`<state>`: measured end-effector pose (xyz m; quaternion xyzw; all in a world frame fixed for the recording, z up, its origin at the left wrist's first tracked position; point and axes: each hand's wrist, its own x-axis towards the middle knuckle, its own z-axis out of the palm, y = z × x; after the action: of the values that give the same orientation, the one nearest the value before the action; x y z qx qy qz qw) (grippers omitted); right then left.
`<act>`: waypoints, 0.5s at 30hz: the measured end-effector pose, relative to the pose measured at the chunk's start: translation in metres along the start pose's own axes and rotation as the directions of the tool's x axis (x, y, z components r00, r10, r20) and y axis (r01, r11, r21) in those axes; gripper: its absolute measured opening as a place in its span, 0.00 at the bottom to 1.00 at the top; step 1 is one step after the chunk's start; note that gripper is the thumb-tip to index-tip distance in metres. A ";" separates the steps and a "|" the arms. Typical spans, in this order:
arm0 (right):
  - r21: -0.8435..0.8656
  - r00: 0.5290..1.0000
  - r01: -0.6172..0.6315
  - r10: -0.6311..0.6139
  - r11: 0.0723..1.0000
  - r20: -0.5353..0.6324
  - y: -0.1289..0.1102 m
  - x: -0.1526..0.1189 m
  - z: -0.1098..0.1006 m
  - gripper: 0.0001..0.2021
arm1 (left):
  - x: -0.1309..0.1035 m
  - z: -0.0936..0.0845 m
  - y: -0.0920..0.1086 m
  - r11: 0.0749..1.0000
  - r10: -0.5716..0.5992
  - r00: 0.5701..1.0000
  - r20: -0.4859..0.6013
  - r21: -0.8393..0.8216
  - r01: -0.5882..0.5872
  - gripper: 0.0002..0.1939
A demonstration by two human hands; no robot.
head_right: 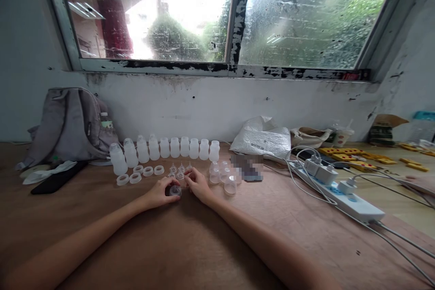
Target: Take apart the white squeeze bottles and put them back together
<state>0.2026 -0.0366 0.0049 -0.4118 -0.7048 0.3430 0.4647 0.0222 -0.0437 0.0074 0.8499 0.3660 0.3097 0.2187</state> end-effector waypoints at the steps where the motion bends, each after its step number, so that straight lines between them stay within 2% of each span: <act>1: -0.003 1.000 -0.002 0.002 1.000 0.003 0.000 0.000 0.000 0.07 | 0.000 0.000 0.000 1.000 0.000 1.000 -0.003 -0.002 0.000 0.17; 4: -0.011 1.000 -0.006 0.006 1.000 0.005 -0.001 0.000 0.000 0.06 | 0.000 0.000 0.000 1.000 0.009 1.000 -0.027 -0.015 -0.009 0.18; 6: -0.019 1.000 -0.011 0.011 1.000 0.008 -0.001 0.001 0.000 0.06 | 0.000 0.000 0.002 0.999 0.025 0.996 -0.091 -0.038 -0.028 0.18; 9: -0.049 1.000 0.003 -0.002 0.999 0.018 -0.001 0.000 0.000 0.05 | 0.000 -0.001 0.004 0.997 0.026 0.983 -0.181 -0.071 -0.040 0.11; 12: -0.137 0.995 0.094 -0.088 0.986 0.047 -0.003 -0.003 0.000 0.07 | 0.000 -0.002 0.003 0.984 -0.048 0.981 -0.187 -0.180 0.014 0.11; 15: -0.263 0.967 0.250 -0.226 0.932 0.118 -0.008 -0.010 0.002 0.10 | 0.001 -0.002 -0.004 0.943 -0.151 0.958 -0.244 -0.327 0.065 0.11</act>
<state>0.2006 -0.0487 0.0071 -0.3690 -0.8097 0.2001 0.4102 0.0194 -0.0400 0.0075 0.7330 0.3845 0.4628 0.3173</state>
